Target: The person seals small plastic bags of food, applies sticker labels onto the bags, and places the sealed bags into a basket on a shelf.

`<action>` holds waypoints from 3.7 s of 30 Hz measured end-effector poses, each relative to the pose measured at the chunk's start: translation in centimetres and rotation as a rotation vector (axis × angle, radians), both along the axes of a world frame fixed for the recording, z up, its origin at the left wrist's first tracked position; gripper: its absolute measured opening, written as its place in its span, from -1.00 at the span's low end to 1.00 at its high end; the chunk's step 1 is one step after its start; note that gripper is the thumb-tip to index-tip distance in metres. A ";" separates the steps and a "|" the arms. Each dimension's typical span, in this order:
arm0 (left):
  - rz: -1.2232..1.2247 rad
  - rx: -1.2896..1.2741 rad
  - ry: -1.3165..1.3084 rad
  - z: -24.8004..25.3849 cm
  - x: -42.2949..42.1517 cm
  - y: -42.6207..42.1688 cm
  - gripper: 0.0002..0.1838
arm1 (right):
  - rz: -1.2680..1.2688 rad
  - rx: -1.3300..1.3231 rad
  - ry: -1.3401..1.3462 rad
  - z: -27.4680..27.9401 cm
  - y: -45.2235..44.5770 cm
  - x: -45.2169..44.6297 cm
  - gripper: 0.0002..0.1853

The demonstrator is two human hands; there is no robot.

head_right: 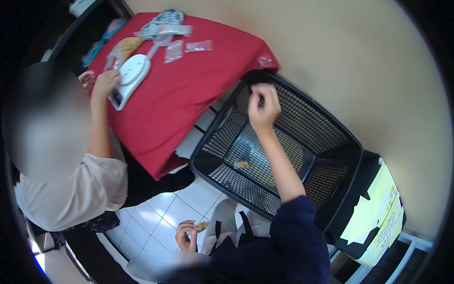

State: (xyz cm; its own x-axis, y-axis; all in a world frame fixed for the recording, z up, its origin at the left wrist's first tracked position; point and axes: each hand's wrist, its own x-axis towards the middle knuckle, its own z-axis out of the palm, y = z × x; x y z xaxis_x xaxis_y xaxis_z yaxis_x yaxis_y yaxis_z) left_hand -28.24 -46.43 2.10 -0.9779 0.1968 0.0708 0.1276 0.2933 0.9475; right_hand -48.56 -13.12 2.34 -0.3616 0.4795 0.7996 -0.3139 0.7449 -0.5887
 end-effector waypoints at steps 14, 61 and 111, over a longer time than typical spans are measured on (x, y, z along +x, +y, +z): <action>0.006 0.066 -0.338 -6.2 8.7 7.5 -0.96 | 0.504 0.267 -1.208 -32.4 -3.3 10.8 -0.77; -0.343 0.468 -0.146 2.3 8.2 14.4 -0.88 | 0.216 -0.668 -0.009 11.6 5.1 32.2 -0.77; -1.000 0.280 -0.486 3.8 29.0 44.1 -0.87 | -0.748 -0.454 -0.412 2.2 16.4 69.6 -0.86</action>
